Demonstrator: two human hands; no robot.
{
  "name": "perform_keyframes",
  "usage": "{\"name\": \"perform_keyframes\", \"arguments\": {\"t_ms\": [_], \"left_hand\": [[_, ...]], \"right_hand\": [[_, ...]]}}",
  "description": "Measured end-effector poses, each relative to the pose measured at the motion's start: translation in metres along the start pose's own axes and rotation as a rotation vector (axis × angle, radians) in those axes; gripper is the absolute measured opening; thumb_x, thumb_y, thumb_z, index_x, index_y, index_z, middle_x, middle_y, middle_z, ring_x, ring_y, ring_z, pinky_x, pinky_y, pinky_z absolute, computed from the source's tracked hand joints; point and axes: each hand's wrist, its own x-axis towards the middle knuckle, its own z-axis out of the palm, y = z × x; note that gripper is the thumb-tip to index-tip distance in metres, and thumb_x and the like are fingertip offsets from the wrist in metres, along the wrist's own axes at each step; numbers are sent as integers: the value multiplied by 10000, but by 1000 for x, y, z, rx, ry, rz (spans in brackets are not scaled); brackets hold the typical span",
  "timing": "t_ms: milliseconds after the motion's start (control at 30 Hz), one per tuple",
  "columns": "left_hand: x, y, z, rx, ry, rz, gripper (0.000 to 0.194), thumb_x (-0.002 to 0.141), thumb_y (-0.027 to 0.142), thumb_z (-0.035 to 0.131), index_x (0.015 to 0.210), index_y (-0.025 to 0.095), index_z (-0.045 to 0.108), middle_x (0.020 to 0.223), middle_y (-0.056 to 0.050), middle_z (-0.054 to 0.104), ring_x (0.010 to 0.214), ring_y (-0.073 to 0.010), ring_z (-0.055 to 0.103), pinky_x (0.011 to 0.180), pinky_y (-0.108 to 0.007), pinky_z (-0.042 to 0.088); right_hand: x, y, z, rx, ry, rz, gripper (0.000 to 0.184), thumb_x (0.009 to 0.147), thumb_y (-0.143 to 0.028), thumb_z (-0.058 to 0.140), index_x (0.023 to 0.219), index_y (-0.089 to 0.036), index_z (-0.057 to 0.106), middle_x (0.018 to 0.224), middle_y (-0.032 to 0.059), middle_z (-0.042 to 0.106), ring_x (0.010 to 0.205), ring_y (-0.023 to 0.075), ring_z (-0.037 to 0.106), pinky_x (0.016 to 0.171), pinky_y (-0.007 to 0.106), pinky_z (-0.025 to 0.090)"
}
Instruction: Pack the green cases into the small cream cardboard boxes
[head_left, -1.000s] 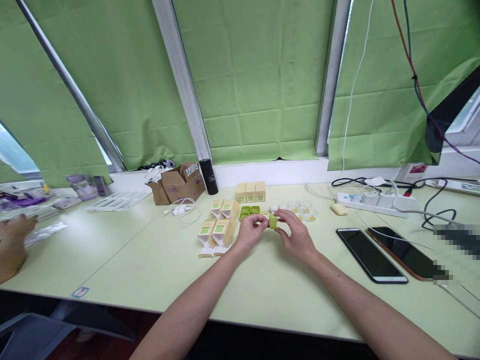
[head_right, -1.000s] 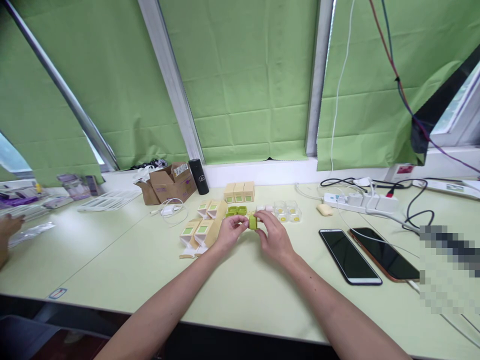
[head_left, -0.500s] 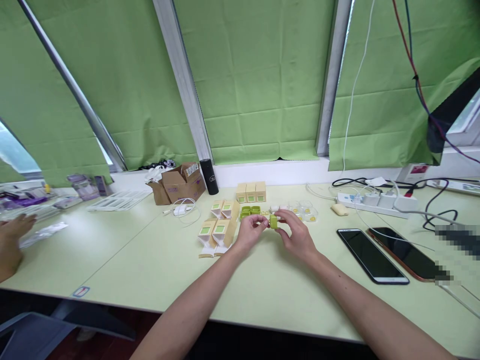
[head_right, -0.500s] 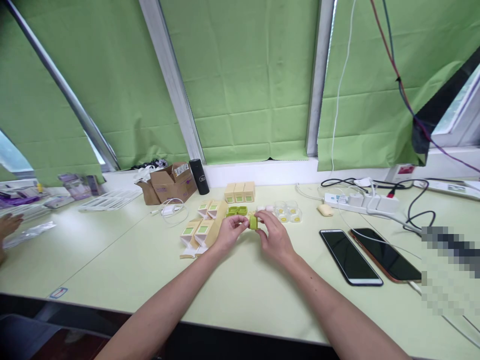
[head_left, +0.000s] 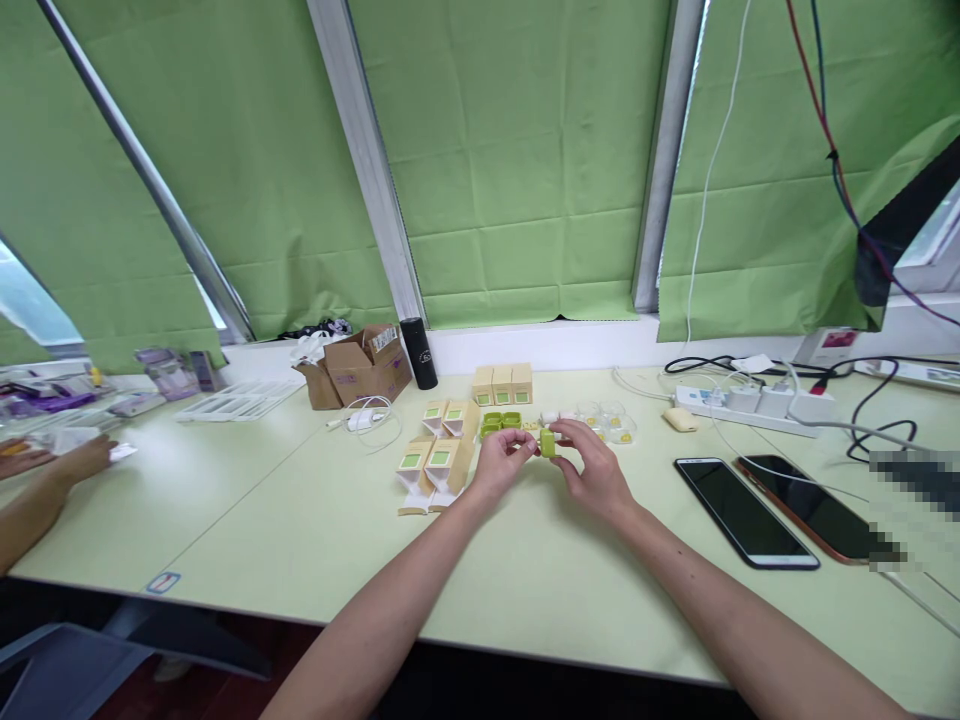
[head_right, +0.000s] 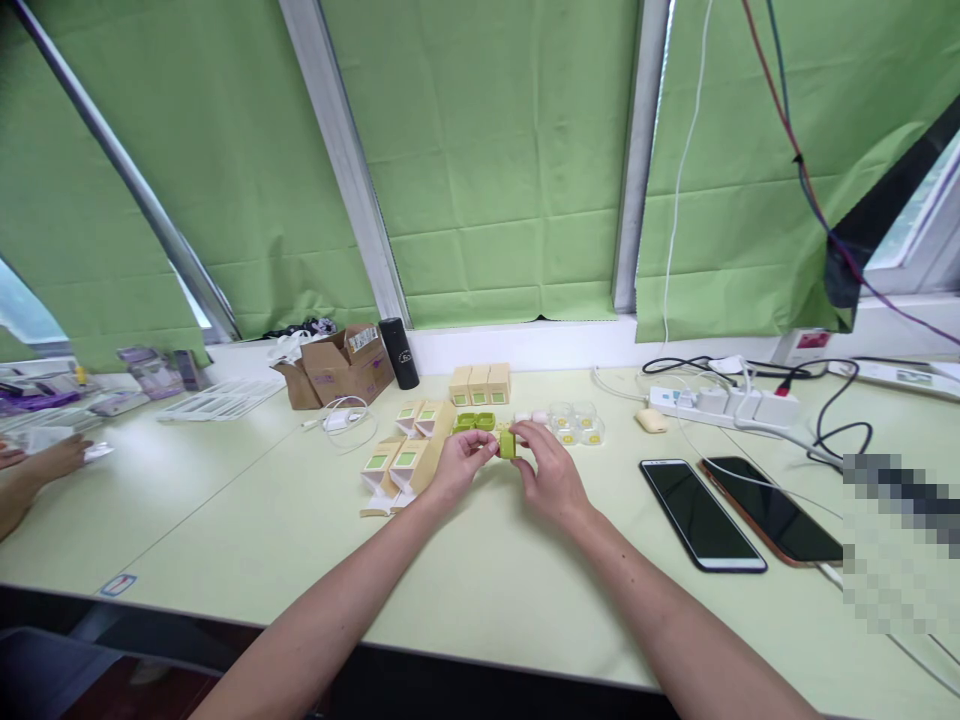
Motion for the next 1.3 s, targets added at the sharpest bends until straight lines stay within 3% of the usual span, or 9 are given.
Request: {"name": "perform_keyframes", "arguments": {"t_ms": [1300], "left_hand": [[-1,4,-2,-90,-31,-27,358,671,456,887,761,152,721,718,-59,752,699,-177,669,701,-287,484]], "right_hand": [[0,-4,-1,5,16,18,434,979,-176,560,1400,-285,568,1335,112,662,1290,302,623,918,498,680]]}}
